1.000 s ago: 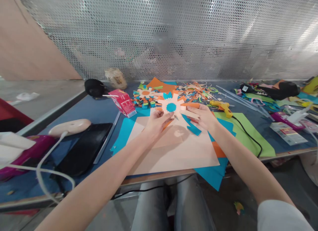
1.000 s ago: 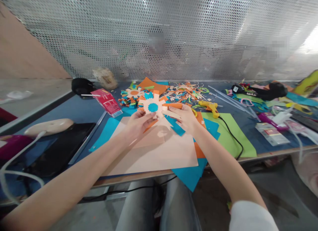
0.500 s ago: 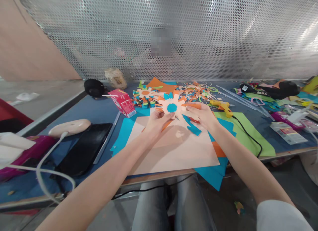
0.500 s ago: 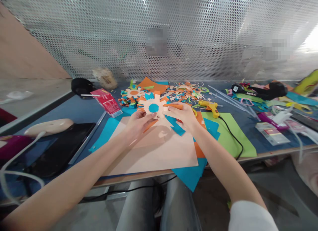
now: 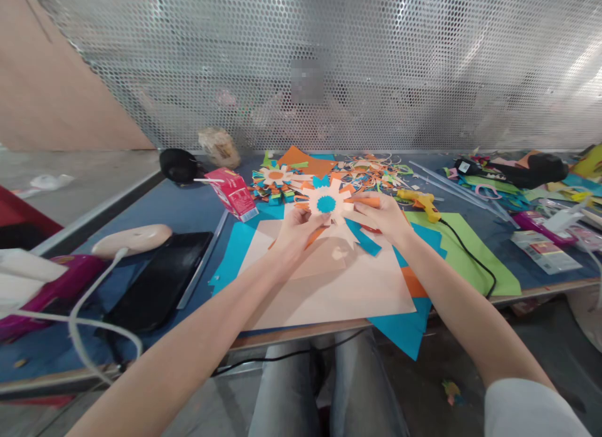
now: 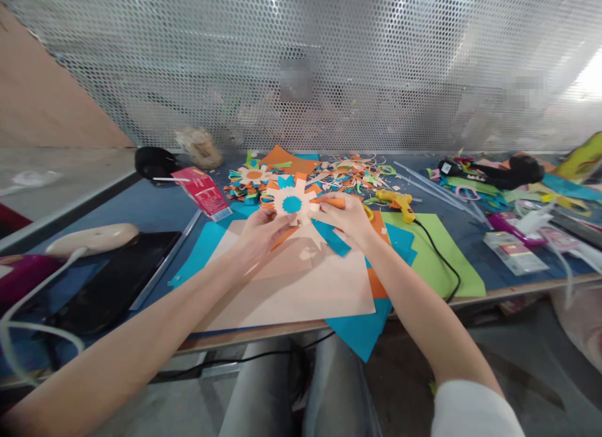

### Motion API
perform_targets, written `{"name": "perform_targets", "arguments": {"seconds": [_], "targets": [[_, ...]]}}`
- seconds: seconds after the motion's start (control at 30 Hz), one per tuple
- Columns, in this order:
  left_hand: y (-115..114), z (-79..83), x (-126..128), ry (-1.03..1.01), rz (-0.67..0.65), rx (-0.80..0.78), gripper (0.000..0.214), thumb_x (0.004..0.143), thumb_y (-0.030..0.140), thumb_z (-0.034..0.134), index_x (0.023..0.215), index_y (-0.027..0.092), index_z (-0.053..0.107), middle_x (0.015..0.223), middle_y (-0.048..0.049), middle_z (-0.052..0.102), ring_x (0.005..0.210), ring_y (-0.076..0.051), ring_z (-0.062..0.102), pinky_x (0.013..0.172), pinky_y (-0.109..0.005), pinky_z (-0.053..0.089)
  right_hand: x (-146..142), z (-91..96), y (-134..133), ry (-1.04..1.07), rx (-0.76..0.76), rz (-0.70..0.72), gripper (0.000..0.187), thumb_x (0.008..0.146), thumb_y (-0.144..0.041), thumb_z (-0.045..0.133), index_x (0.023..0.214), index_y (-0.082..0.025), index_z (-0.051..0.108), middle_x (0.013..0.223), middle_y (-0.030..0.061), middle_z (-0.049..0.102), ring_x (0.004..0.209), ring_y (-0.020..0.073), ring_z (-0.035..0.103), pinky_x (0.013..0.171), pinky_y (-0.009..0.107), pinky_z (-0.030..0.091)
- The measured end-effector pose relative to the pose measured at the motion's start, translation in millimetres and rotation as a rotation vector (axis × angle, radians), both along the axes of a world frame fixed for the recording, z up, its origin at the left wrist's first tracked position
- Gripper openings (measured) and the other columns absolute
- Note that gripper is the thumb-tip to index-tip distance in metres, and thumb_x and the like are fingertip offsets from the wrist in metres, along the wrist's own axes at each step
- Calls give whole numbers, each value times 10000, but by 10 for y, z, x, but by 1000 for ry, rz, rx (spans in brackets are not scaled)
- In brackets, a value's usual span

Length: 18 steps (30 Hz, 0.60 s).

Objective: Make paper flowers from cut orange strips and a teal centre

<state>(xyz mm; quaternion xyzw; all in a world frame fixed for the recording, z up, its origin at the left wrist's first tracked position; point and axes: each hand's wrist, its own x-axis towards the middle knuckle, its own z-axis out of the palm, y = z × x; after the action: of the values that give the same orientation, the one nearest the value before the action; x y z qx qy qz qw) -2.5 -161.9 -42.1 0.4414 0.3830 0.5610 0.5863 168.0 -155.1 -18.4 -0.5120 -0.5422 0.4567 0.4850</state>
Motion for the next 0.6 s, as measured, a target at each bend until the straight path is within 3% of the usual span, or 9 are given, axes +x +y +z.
{"name": "perform_targets", "arguments": {"seconds": [0.13, 0.6], "targets": [[18, -22, -8, 2, -9, 6, 249, 553, 290, 759, 712, 142, 636, 650, 6, 642, 626, -114, 609, 679, -232, 500, -8, -4, 4, 47, -32, 17, 216, 621, -352, 677, 791, -222, 643, 563, -46, 562, 417, 60, 457, 357, 179, 324], [-14, -4, -15, 213, 54, 135, 249, 598, 319, 729, 760, 146, 650, 699, -7, 666, 655, -139, 609, 636, -226, 476, 32, -62, 40, 56, 15, 11, 319, 561, -339, 734, 821, -204, 610, 647, -29, 632, 404, 46, 471, 359, 176, 375]]}}
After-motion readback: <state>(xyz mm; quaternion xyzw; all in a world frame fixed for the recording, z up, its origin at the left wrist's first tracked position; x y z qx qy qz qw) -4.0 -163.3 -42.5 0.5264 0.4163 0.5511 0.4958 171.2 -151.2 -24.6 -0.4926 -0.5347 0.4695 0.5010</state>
